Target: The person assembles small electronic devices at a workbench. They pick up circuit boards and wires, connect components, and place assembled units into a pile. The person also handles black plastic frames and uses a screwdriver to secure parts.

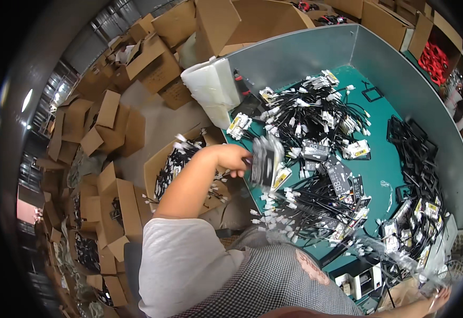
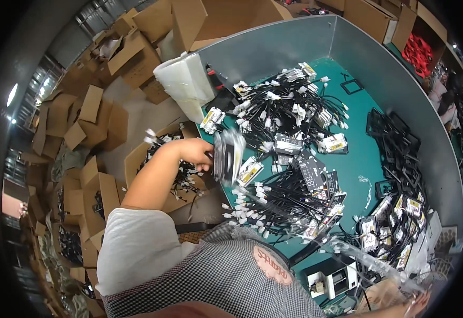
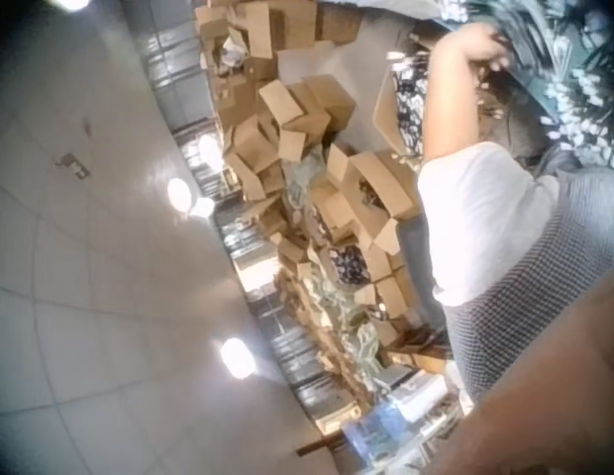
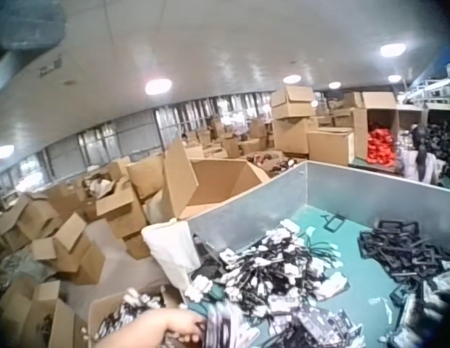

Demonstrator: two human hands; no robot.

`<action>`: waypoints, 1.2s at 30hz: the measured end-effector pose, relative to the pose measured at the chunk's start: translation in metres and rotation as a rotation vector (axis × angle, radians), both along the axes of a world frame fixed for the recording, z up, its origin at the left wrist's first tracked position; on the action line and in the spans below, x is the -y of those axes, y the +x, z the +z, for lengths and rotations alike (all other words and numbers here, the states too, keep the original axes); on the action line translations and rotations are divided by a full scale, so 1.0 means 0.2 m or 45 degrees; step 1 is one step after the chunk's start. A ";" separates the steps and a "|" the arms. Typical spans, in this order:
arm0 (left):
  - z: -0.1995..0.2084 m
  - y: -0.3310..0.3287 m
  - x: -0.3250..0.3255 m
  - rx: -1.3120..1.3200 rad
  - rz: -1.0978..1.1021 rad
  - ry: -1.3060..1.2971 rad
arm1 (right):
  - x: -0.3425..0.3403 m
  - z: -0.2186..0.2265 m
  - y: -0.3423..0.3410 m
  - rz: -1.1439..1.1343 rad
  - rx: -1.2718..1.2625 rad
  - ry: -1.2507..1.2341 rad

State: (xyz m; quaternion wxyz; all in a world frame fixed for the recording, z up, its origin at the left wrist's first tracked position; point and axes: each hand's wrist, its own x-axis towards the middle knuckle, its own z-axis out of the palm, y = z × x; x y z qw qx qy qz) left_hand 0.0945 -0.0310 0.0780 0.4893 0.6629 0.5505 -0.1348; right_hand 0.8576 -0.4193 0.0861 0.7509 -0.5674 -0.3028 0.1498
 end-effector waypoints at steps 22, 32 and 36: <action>-0.42 0.74 -0.04 0.867 0.296 -0.265 | -0.31 0.30 -0.75 -0.081 -0.381 0.227; -0.97 1.09 0.26 0.096 -0.495 0.560 | -0.66 -0.03 -1.12 -0.055 -0.107 -0.179; -0.86 1.11 0.11 0.170 -0.549 0.557 | -0.75 -0.14 -1.21 -0.108 0.046 -0.332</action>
